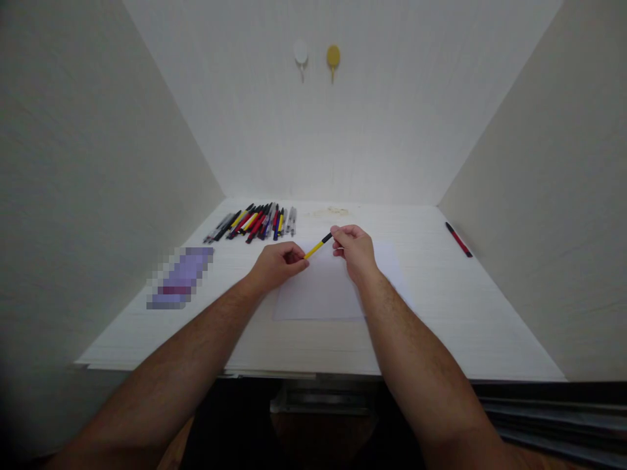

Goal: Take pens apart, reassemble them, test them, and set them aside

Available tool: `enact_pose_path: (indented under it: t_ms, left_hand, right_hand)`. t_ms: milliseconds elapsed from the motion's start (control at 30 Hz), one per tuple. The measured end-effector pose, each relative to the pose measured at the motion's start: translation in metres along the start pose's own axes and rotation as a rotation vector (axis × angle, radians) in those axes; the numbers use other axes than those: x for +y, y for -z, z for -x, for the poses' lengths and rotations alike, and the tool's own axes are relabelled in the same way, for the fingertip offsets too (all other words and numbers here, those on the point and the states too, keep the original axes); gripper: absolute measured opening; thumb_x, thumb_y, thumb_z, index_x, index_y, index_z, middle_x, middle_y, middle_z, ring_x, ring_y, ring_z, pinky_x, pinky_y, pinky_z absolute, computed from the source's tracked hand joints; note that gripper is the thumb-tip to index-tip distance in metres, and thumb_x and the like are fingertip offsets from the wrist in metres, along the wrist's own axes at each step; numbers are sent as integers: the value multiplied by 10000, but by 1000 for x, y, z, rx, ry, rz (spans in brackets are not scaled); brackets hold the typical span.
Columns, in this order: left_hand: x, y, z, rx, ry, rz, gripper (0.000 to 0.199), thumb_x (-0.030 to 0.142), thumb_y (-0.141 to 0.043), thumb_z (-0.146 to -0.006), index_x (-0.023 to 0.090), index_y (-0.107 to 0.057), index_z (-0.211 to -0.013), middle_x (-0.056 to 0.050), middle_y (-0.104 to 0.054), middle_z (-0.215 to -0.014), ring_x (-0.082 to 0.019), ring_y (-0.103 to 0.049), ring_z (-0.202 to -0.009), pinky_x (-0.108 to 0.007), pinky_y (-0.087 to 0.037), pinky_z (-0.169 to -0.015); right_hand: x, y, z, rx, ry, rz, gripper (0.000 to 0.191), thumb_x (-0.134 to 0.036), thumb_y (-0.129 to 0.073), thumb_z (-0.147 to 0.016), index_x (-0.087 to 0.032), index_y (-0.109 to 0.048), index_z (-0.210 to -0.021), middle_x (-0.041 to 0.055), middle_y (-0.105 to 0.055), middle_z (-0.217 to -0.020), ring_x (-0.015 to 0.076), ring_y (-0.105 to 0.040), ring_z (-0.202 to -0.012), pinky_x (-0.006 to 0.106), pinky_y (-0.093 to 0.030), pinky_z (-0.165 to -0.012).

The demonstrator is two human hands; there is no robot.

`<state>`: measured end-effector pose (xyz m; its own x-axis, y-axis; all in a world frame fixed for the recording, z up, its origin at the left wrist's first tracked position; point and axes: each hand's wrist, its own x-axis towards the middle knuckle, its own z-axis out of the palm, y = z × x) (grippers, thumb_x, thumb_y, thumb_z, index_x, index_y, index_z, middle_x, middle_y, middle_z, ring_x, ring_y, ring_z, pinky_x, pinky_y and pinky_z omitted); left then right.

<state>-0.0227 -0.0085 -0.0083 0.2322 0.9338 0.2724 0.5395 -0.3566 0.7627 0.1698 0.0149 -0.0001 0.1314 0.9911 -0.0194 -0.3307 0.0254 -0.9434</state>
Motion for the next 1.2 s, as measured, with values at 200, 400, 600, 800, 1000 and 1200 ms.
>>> enact_pose_path:
  t_ms: [200,400,600,800,1000,1200]
  left_hand:
    - [0,1,0,-4,-11,-36,158,317,-690,-707,162,-678,-735,23,-607,-615,-82,-478,-537,-204,-365,-511]
    - [-3,1,0,-57,-19,-30,206,335,-611,-778,158,-715,-783,10,-631,-627,-94,-495,-554,-214,-357,-517]
    - [-5,0,-2,-174,-16,27,250,300,-509,-830,156,-710,-865,-14,-681,-702,-105,-530,-575,-219,-375,-538]
    - [-4,0,-1,-137,-19,25,215,313,-534,-812,156,-680,-824,2,-625,-644,-99,-490,-560,-209,-353,-520]
    - [-3,1,1,-59,-25,-1,206,350,-596,-787,163,-668,-834,29,-563,-603,-87,-449,-536,-202,-329,-496]
    - [-2,0,2,-72,-18,50,198,329,-657,-733,163,-668,-841,26,-571,-621,-87,-458,-544,-199,-352,-501]
  right_hand:
    - [1,1,-1,-13,20,30,302,-372,-808,-585,-172,-594,-660,-21,-569,-555,81,-509,-509,204,-406,-457]
    - [-2,2,-1,-53,19,-20,242,-322,-804,-570,-168,-654,-681,-7,-594,-603,86,-523,-546,199,-402,-465]
    - [-2,4,-1,-126,50,-46,206,-290,-761,-614,-181,-698,-777,26,-681,-801,77,-516,-589,197,-416,-485]
    - [-2,4,0,-192,19,-93,250,-290,-750,-651,-182,-700,-870,38,-694,-880,70,-540,-600,184,-448,-481]
    - [1,-1,0,-107,-25,-85,345,-396,-824,-596,-195,-596,-759,-22,-606,-672,100,-571,-563,216,-492,-453]
    - [2,0,0,-78,-9,-46,352,-390,-835,-583,-177,-563,-653,-26,-568,-553,84,-528,-509,197,-437,-453]
